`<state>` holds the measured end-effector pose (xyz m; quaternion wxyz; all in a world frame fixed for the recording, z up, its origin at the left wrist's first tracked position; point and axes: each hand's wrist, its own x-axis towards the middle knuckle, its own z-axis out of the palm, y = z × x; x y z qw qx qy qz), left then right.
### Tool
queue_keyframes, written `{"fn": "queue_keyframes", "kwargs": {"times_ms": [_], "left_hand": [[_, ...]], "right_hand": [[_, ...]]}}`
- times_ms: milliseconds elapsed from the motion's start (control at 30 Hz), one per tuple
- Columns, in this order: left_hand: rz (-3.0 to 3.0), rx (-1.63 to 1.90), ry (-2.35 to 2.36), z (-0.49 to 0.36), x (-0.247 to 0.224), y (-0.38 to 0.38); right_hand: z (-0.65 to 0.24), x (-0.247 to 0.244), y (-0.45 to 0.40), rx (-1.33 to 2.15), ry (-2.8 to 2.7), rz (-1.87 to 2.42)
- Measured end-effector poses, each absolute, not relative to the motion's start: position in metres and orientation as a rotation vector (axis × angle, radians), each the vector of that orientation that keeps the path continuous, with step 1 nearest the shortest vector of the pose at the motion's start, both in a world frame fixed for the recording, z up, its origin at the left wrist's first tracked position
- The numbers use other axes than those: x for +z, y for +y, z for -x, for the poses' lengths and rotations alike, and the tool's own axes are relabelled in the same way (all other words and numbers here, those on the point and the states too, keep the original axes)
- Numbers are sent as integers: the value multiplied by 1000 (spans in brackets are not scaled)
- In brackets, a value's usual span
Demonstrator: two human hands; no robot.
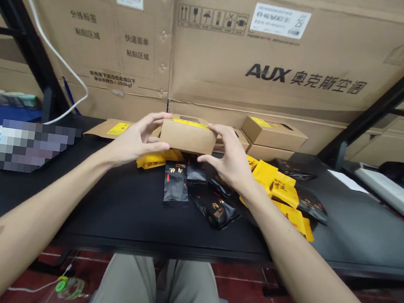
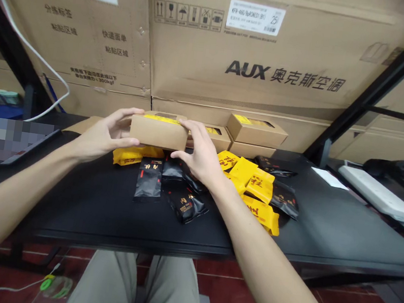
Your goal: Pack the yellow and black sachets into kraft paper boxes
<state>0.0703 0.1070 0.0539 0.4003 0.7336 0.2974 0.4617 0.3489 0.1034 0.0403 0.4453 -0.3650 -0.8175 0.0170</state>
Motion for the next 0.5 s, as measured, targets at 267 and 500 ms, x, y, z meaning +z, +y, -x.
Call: {"fn": "queue_keyframes", "kwargs": {"times_ms": [267,500], "left_hand": [[-1814,1175,799,-69,51,108],[-1831,1222,794,-70,49,111]], "right_hand": [[-346,35,105,94,-1975,829],[-343,33,102,127,-1900,905]]}}
